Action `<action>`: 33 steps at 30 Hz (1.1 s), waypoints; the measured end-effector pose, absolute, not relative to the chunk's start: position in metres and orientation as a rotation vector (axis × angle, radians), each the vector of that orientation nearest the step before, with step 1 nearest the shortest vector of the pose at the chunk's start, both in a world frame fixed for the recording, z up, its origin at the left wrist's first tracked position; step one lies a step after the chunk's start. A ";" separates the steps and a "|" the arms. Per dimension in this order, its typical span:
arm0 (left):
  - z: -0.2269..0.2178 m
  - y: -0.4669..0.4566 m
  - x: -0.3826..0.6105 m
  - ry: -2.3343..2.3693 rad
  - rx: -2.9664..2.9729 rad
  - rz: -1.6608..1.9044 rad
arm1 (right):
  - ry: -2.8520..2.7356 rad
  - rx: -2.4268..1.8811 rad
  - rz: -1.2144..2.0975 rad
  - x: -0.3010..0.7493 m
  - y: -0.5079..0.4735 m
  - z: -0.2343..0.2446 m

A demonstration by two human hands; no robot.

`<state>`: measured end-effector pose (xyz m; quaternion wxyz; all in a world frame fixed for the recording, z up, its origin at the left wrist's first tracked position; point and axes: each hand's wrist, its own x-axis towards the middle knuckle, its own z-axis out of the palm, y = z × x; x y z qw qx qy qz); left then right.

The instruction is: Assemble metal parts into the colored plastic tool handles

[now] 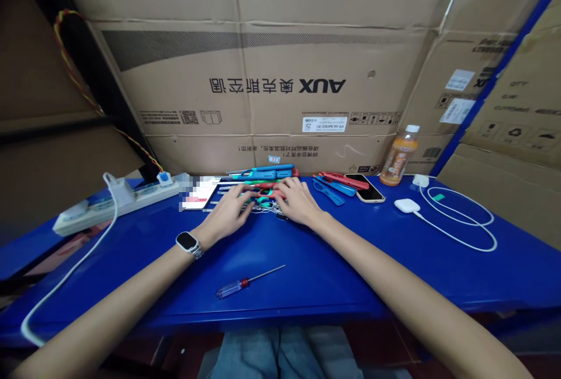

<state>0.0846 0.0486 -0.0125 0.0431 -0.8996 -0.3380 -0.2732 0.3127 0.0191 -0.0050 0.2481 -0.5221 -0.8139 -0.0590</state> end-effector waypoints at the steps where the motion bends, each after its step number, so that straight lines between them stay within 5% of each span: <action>1: -0.013 0.056 0.086 -1.117 -2.697 -0.843 | -2.212 -1.445 -0.182 0.310 0.027 -0.003; 9: -0.017 0.105 0.109 -1.836 -2.647 -0.456 | -2.256 -1.586 -0.213 0.293 0.079 -0.005; 33: -0.020 0.089 0.085 -1.369 -2.672 -0.722 | -2.147 -1.510 -0.207 0.301 0.066 -0.008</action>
